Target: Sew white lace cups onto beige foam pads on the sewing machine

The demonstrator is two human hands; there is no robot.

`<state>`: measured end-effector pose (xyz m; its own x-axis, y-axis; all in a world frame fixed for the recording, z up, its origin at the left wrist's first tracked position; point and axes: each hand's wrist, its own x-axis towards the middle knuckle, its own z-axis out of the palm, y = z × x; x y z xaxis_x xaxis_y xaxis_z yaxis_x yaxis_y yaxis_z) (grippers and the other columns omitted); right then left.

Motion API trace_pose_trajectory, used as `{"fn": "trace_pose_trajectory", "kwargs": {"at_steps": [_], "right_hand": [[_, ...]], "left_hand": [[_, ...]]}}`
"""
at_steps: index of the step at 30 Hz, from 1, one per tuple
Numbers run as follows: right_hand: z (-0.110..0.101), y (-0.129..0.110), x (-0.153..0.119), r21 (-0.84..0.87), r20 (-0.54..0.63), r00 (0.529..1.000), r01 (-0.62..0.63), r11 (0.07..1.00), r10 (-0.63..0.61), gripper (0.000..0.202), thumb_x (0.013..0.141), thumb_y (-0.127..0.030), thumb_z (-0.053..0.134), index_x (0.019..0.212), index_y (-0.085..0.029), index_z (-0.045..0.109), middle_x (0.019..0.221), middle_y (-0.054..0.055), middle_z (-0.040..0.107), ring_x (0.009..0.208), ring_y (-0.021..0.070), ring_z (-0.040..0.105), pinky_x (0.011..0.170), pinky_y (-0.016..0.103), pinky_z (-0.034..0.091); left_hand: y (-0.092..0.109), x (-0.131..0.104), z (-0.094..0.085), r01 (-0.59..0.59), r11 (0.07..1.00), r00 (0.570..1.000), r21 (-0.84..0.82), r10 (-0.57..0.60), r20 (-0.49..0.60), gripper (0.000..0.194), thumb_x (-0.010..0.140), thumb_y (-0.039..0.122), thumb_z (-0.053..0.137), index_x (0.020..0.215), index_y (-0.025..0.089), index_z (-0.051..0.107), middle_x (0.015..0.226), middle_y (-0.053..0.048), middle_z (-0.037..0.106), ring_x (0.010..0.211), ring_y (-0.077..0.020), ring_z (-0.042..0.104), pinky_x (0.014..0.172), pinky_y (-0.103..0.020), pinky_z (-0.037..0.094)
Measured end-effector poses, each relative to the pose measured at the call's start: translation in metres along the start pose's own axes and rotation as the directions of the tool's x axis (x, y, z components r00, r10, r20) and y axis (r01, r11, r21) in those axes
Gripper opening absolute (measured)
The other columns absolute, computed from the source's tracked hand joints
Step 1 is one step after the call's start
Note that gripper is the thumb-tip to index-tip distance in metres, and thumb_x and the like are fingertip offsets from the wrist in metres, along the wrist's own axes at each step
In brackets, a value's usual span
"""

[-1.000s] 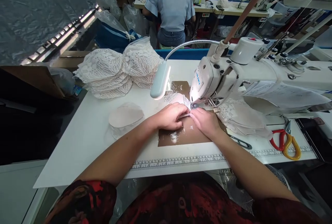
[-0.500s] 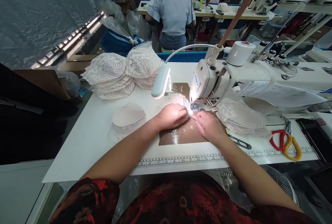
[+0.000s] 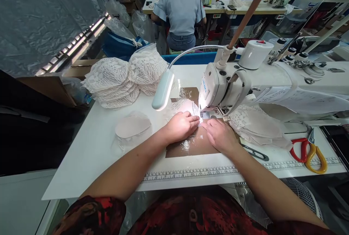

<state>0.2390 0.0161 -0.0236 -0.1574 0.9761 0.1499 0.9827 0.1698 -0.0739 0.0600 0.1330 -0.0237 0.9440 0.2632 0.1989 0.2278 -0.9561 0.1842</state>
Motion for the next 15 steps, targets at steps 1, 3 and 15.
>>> {"fn": "trace_pose_trajectory", "kwargs": {"at_steps": [1, 3, 15], "right_hand": [[0.0001, -0.0001, 0.001, -0.003, 0.007, 1.0, -0.011, 1.0, 0.011, 0.04, 0.087, -0.011, 0.043, 0.116, -0.02, 0.069, 0.089, 0.007, 0.065, 0.074, 0.0188, 0.053, 0.065, 0.031, 0.036], [0.0007, -0.0004, 0.003, -0.012, 0.013, 0.999, -0.036, 0.999, 0.037, 0.043, 0.087, -0.011, 0.043, 0.121, -0.02, 0.067, 0.089, 0.007, 0.065, 0.072, 0.0189, 0.054, 0.063, 0.031, 0.036], [0.0006, 0.0052, 0.0032, 0.072, -0.052, 0.998, -0.043, 0.996, 0.047, 0.044, 0.087, -0.013, 0.042, 0.12, -0.024, 0.068, 0.094, 0.006, 0.07, 0.075, 0.0175, 0.06, 0.064, 0.028, 0.041]], "left_hand": [[-0.0006, 0.0005, -0.0003, -0.008, 0.999, 1.0, 0.031, 0.009, -0.006, 0.035, 0.101, 0.03, 0.037, 0.112, 0.017, 0.068, 0.123, -0.007, 0.066, 0.087, -0.0215, 0.055, 0.076, -0.035, 0.043], [-0.0018, 0.0013, -0.0011, -0.021, 0.996, 0.999, 0.089, 0.023, -0.025, 0.036, 0.101, 0.029, 0.037, 0.113, 0.016, 0.068, 0.124, -0.008, 0.066, 0.086, -0.0214, 0.055, 0.074, -0.035, 0.043], [-0.0083, 0.0018, -0.0058, 0.167, 0.985, 0.983, 0.041, -0.164, -0.081, 0.037, 0.097, 0.035, 0.043, 0.12, 0.016, 0.064, 0.131, -0.011, 0.062, 0.113, -0.0291, 0.052, 0.088, -0.044, 0.041]]}}
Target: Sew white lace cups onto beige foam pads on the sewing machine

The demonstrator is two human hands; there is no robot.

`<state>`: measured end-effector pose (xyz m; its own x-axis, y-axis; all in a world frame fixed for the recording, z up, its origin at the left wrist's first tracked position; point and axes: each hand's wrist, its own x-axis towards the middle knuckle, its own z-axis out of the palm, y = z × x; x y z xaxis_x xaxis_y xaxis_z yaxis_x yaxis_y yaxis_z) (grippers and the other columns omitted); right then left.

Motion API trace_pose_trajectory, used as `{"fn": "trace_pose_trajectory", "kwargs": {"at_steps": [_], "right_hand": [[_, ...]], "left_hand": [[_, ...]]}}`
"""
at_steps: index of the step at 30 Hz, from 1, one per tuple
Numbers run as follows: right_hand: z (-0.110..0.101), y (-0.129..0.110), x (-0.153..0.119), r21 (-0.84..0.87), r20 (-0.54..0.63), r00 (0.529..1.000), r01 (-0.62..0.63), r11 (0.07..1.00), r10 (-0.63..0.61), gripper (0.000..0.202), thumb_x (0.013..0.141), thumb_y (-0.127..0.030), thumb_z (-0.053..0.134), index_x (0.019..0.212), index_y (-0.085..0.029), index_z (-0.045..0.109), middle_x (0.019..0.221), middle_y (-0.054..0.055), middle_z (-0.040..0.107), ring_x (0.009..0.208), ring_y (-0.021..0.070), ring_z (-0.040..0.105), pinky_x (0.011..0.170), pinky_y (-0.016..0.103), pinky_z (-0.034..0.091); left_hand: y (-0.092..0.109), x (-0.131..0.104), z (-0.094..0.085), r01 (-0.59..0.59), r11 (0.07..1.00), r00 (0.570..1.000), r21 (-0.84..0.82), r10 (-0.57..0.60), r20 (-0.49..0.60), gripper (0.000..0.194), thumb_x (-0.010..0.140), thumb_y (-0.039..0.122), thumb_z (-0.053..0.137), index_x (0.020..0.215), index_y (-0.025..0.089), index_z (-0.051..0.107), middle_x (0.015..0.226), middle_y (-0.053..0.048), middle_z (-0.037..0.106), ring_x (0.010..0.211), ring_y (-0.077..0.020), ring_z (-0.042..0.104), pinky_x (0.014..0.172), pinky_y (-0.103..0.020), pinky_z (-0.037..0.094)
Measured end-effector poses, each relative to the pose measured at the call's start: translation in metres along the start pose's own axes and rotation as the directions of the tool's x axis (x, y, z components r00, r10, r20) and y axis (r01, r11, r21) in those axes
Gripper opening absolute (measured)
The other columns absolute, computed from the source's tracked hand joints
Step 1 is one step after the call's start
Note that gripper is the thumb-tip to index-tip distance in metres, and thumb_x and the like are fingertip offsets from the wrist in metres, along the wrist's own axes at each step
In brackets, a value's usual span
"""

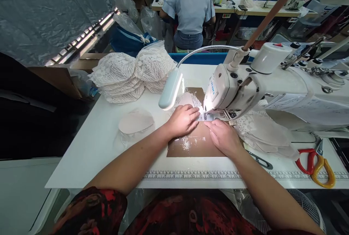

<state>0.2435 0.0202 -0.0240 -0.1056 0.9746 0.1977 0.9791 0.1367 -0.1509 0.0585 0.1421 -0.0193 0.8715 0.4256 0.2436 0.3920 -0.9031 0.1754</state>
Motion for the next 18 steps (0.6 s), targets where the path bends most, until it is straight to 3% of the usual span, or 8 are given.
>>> {"fn": "trace_pose_trajectory", "kwargs": {"at_steps": [10, 15, 18], "right_hand": [[0.0, 0.005, -0.001, 0.09, -0.022, 0.999, 0.037, 0.995, -0.035, 0.036, 0.093, -0.02, 0.042, 0.118, -0.023, 0.068, 0.098, 0.006, 0.07, 0.086, 0.0188, 0.064, 0.07, 0.028, 0.045], [0.004, 0.01, -0.005, 0.108, -0.039, 0.997, 0.066, 0.992, -0.062, 0.034, 0.095, -0.025, 0.042, 0.117, -0.023, 0.068, 0.098, 0.006, 0.069, 0.086, 0.0197, 0.064, 0.07, 0.03, 0.047], [0.006, 0.012, -0.006, 0.119, -0.054, 0.996, 0.081, 0.99, -0.075, 0.034, 0.095, -0.026, 0.041, 0.116, -0.023, 0.068, 0.095, 0.006, 0.069, 0.083, 0.0201, 0.065, 0.068, 0.031, 0.048]], "left_hand": [[-0.004, 0.0, 0.0, 0.199, 0.979, 0.979, 0.052, -0.196, -0.051, 0.037, 0.094, 0.038, 0.044, 0.12, 0.017, 0.059, 0.129, -0.011, 0.059, 0.116, -0.0303, 0.05, 0.093, -0.045, 0.041], [0.0, -0.001, -0.006, 0.351, 0.931, 0.936, 0.094, -0.353, -0.003, 0.04, 0.093, 0.043, 0.045, 0.119, 0.016, 0.058, 0.126, -0.014, 0.058, 0.115, -0.0333, 0.05, 0.089, -0.048, 0.043], [0.002, -0.005, -0.02, 0.409, 0.91, 0.908, 0.062, -0.413, 0.072, 0.047, 0.092, 0.045, 0.049, 0.129, 0.017, 0.052, 0.13, -0.015, 0.055, 0.119, -0.0334, 0.049, 0.093, -0.047, 0.043]]}}
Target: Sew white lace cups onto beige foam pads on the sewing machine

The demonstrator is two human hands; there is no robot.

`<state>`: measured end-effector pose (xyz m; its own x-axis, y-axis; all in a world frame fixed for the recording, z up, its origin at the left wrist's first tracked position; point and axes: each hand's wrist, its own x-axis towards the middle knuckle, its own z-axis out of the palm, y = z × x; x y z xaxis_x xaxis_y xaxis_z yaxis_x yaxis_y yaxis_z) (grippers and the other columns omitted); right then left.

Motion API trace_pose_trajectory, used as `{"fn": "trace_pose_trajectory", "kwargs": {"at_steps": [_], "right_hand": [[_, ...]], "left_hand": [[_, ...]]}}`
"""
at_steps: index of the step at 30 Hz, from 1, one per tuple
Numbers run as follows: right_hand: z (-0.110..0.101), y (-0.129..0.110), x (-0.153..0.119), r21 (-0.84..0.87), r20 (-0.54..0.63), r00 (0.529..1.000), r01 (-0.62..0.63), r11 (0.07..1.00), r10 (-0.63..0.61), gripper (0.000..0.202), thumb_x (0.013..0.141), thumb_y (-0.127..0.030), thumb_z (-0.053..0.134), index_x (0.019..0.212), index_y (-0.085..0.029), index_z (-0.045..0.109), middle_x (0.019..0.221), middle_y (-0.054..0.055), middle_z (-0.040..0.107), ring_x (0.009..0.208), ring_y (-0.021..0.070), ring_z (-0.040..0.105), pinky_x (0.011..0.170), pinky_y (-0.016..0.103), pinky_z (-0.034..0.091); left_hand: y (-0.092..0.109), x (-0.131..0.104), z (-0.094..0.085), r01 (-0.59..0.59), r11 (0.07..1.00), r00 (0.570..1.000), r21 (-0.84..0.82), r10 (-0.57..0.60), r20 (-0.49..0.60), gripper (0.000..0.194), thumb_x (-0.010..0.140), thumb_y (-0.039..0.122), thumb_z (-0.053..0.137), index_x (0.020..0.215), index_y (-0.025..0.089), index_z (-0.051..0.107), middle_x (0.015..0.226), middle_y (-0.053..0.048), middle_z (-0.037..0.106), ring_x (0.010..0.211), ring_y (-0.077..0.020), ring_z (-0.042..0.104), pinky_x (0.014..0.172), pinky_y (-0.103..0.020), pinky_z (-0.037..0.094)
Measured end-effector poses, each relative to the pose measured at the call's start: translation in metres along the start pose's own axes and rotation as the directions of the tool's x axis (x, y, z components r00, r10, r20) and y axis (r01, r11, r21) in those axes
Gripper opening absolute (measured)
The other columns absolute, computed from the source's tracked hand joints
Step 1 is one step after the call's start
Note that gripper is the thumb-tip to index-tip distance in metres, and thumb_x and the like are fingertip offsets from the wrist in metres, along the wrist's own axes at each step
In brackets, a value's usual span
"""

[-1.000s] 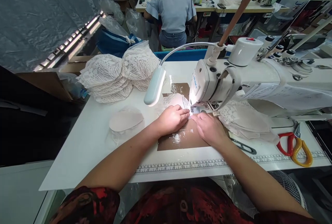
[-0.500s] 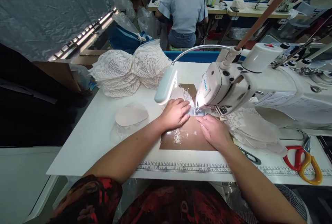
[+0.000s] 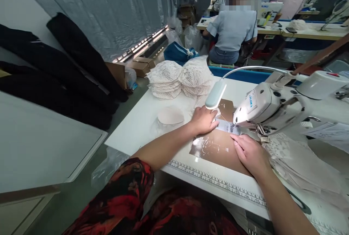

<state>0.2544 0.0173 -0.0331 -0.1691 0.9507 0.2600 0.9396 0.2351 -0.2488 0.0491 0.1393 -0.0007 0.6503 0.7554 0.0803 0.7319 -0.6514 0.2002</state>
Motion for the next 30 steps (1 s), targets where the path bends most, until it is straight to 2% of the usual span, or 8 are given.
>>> {"fn": "trace_pose_trajectory", "kwargs": {"at_steps": [5, 9, 11, 14, 16, 21, 26, 30], "right_hand": [[0.0, 0.001, -0.002, 0.016, -0.015, 1.0, 0.025, 1.0, -0.025, 0.036, 0.094, -0.027, 0.039, 0.115, -0.024, 0.068, 0.093, 0.006, 0.069, 0.078, 0.0202, 0.064, 0.063, 0.032, 0.048], [0.001, 0.003, -0.004, 0.015, -0.003, 1.0, 0.019, 1.0, -0.019, 0.036, 0.094, -0.026, 0.04, 0.116, -0.022, 0.068, 0.094, 0.007, 0.068, 0.082, 0.0207, 0.064, 0.067, 0.033, 0.048], [0.002, 0.003, -0.004, 0.026, -0.002, 1.0, 0.027, 0.999, -0.027, 0.036, 0.094, -0.025, 0.04, 0.116, -0.02, 0.068, 0.093, 0.007, 0.068, 0.084, 0.021, 0.064, 0.069, 0.033, 0.048], [0.001, 0.001, -0.002, 0.044, 0.003, 1.0, 0.02, 0.999, -0.02, 0.036, 0.094, -0.024, 0.04, 0.114, -0.021, 0.069, 0.096, 0.007, 0.069, 0.086, 0.0209, 0.064, 0.071, 0.033, 0.047], [-0.002, -0.002, -0.001, 0.052, 0.007, 1.0, -0.006, 0.999, 0.005, 0.035, 0.094, -0.024, 0.041, 0.113, -0.022, 0.07, 0.098, 0.007, 0.07, 0.087, 0.0209, 0.064, 0.07, 0.032, 0.047], [-0.011, -0.006, -0.001, 0.242, -0.091, 0.991, -0.074, 0.967, 0.098, 0.03, 0.095, -0.03, 0.044, 0.105, -0.023, 0.071, 0.093, 0.004, 0.072, 0.084, 0.0182, 0.065, 0.07, 0.028, 0.046], [-0.018, -0.005, -0.006, 0.401, -0.088, 0.995, 0.082, 0.912, -0.051, 0.032, 0.094, -0.034, 0.046, 0.079, -0.02, 0.071, 0.069, 0.002, 0.066, 0.066, 0.0143, 0.058, 0.063, 0.025, 0.042], [-0.018, -0.007, -0.004, 0.3, 0.081, 0.985, 0.123, 0.946, -0.154, 0.032, 0.093, -0.033, 0.049, 0.071, -0.02, 0.068, 0.068, 0.002, 0.065, 0.064, 0.0132, 0.054, 0.059, 0.026, 0.034]], "left_hand": [[-0.023, -0.025, -0.044, -0.001, 0.986, 1.0, -0.168, 0.004, 0.015, 0.044, 0.095, 0.042, 0.044, 0.132, 0.018, 0.046, 0.128, -0.013, 0.057, 0.112, -0.0262, 0.056, 0.089, -0.037, 0.046], [-0.073, -0.067, -0.061, 0.383, 0.923, 0.917, 0.043, -0.374, -0.141, 0.034, 0.091, 0.039, 0.046, 0.11, 0.011, 0.054, 0.118, -0.02, 0.059, 0.117, -0.0348, 0.05, 0.094, -0.048, 0.042], [-0.093, -0.093, -0.06, 0.485, 0.874, 0.873, 0.004, -0.484, -0.062, 0.023, 0.086, 0.034, 0.05, 0.093, 0.012, 0.053, 0.106, -0.02, 0.061, 0.111, -0.0356, 0.052, 0.091, -0.049, 0.043], [-0.095, -0.126, -0.055, 0.398, 0.911, 0.917, -0.111, -0.397, 0.033, 0.018, 0.087, 0.035, 0.046, 0.082, 0.018, 0.047, 0.099, -0.011, 0.061, 0.097, -0.025, 0.058, 0.083, -0.038, 0.048], [-0.077, -0.136, -0.052, 0.294, 0.851, 0.956, -0.435, -0.266, 0.126, 0.026, 0.09, 0.043, 0.045, 0.081, 0.02, 0.042, 0.087, -0.004, 0.059, 0.08, -0.0183, 0.058, 0.069, -0.03, 0.048], [-0.009, -0.101, -0.039, 0.127, 0.529, 0.962, -0.839, 0.141, 0.234, 0.032, 0.085, 0.039, 0.055, 0.111, 0.021, 0.047, 0.102, -0.006, 0.062, 0.086, -0.0172, 0.061, 0.07, -0.028, 0.049], [0.026, -0.038, -0.011, 0.078, 0.675, 0.953, -0.734, 0.165, 0.254, 0.02, 0.07, 0.018, 0.059, 0.09, 0.017, 0.058, 0.088, -0.003, 0.061, 0.083, -0.0191, 0.058, 0.068, -0.027, 0.043], [0.024, -0.011, 0.001, 0.159, 0.584, 0.955, -0.796, 0.114, 0.275, 0.016, 0.064, 0.017, 0.063, 0.068, 0.017, 0.047, 0.068, 0.003, 0.05, 0.063, -0.0115, 0.047, 0.054, -0.021, 0.033]]}}
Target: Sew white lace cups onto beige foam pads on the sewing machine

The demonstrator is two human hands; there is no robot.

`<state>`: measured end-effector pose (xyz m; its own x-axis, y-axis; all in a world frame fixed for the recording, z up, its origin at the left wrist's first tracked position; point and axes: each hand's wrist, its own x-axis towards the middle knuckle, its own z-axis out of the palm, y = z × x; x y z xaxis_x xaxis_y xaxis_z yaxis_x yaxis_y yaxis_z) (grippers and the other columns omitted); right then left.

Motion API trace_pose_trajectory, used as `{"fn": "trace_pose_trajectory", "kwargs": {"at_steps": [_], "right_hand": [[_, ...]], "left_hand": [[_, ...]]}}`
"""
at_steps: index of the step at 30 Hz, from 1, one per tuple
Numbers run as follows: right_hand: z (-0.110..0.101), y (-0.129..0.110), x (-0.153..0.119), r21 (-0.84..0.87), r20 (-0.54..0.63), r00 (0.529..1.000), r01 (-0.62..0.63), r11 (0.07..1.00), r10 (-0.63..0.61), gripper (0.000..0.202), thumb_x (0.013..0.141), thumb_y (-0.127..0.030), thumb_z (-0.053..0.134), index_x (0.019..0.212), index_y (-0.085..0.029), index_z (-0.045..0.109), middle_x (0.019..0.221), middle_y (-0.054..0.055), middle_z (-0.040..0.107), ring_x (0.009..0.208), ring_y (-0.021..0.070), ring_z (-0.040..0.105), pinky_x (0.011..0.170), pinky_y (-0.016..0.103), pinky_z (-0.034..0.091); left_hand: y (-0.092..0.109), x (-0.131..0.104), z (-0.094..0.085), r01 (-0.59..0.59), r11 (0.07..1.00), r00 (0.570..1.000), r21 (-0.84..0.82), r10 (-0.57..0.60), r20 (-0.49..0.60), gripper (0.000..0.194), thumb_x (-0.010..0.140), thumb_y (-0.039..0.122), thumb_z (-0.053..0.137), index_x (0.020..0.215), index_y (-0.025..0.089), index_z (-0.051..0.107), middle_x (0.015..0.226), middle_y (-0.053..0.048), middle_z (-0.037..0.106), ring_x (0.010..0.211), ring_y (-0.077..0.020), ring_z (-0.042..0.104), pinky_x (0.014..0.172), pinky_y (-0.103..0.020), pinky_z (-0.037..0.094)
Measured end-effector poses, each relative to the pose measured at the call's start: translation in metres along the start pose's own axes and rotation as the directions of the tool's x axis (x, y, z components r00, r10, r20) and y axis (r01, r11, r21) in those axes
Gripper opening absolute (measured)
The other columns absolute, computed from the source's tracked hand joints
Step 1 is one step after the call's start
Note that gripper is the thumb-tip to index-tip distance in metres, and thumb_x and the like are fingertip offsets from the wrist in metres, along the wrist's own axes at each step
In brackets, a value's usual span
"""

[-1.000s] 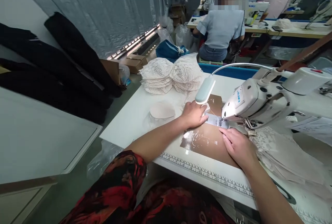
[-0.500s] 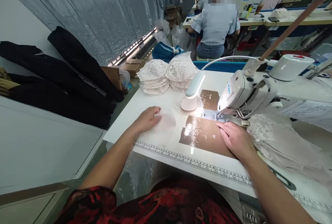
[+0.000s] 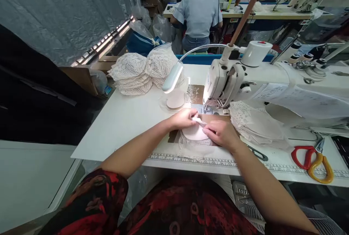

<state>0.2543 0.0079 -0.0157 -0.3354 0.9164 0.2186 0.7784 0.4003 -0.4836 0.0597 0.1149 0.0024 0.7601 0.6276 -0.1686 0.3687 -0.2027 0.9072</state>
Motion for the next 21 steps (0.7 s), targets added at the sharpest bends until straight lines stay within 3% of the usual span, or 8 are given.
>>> {"fn": "trace_pose_trajectory", "kwargs": {"at_steps": [4, 7, 10, 11, 16, 18, 21], "right_hand": [[0.0, -0.001, 0.002, -0.031, 0.01, 0.999, -0.053, 0.998, 0.053, 0.036, 0.091, -0.033, 0.051, 0.059, -0.019, 0.059, 0.061, 0.001, 0.06, 0.061, 0.0125, 0.05, 0.057, 0.027, 0.029], [-0.001, -0.004, 0.002, 0.022, -0.046, 0.996, -0.08, 0.997, 0.081, 0.031, 0.088, -0.031, 0.056, 0.059, -0.019, 0.057, 0.07, 0.002, 0.062, 0.065, 0.013, 0.052, 0.058, 0.026, 0.031], [-0.003, -0.006, 0.004, 0.139, -0.119, 0.987, -0.094, 0.986, 0.11, 0.017, 0.085, -0.026, 0.059, 0.069, -0.018, 0.061, 0.101, 0.006, 0.067, 0.078, 0.0141, 0.057, 0.065, 0.025, 0.036], [-0.003, -0.006, 0.004, 0.161, -0.115, 0.987, -0.094, 0.982, 0.114, 0.014, 0.085, -0.024, 0.059, 0.072, -0.019, 0.062, 0.102, 0.005, 0.067, 0.078, 0.014, 0.058, 0.065, 0.025, 0.037], [0.0, -0.002, 0.004, 0.199, -0.052, 0.995, -0.074, 0.977, 0.086, 0.013, 0.084, -0.017, 0.055, 0.074, -0.02, 0.061, 0.072, -0.002, 0.065, 0.068, 0.0129, 0.056, 0.063, 0.024, 0.036], [0.0, -0.001, 0.003, 0.205, -0.051, 0.996, -0.064, 0.977, 0.075, 0.013, 0.084, -0.015, 0.054, 0.073, -0.02, 0.061, 0.073, -0.002, 0.065, 0.069, 0.0128, 0.057, 0.064, 0.024, 0.037], [-0.001, -0.001, 0.002, 0.197, -0.02, 0.998, -0.062, 0.978, 0.067, 0.014, 0.084, -0.015, 0.054, 0.072, -0.02, 0.061, 0.072, -0.002, 0.066, 0.068, 0.0129, 0.057, 0.064, 0.025, 0.037]], "left_hand": [[-0.008, 0.008, -0.009, 0.023, 0.995, 0.999, -0.1, -0.027, -0.037, 0.03, 0.069, 0.028, 0.065, 0.068, 0.019, 0.036, 0.063, 0.006, 0.042, 0.054, -0.0072, 0.039, 0.05, -0.019, 0.031], [-0.008, 0.009, -0.009, 0.021, 0.984, 0.999, -0.176, -0.026, -0.028, 0.03, 0.068, 0.031, 0.071, 0.076, 0.017, 0.046, 0.07, 0.004, 0.049, 0.059, -0.0085, 0.046, 0.054, -0.02, 0.036], [-0.004, 0.009, -0.005, 0.038, 0.957, 0.996, -0.286, -0.013, 0.09, 0.038, 0.066, 0.031, 0.077, 0.093, 0.014, 0.056, 0.082, -0.001, 0.059, 0.07, -0.0118, 0.055, 0.061, -0.022, 0.042], [-0.002, 0.009, -0.004, 0.059, 0.952, 0.989, -0.301, -0.015, 0.145, 0.039, 0.067, 0.032, 0.078, 0.095, 0.013, 0.058, 0.083, -0.001, 0.06, 0.071, -0.0121, 0.056, 0.062, -0.022, 0.043], [0.002, 0.009, -0.006, 0.17, 0.904, 0.944, -0.393, -0.035, 0.328, 0.036, 0.065, 0.031, 0.082, 0.072, 0.014, 0.052, 0.068, 0.003, 0.054, 0.061, -0.0081, 0.05, 0.056, -0.02, 0.038], [0.0, 0.01, -0.009, 0.153, 0.864, 0.949, -0.48, 0.008, 0.316, 0.038, 0.065, 0.029, 0.082, 0.067, 0.015, 0.046, 0.066, 0.004, 0.052, 0.061, -0.0071, 0.049, 0.058, -0.019, 0.038], [-0.005, 0.012, -0.01, 0.067, 0.866, 0.982, -0.496, 0.029, 0.184, 0.04, 0.067, 0.027, 0.077, 0.064, 0.017, 0.039, 0.065, 0.004, 0.051, 0.059, -0.0067, 0.047, 0.058, -0.02, 0.037]]}}
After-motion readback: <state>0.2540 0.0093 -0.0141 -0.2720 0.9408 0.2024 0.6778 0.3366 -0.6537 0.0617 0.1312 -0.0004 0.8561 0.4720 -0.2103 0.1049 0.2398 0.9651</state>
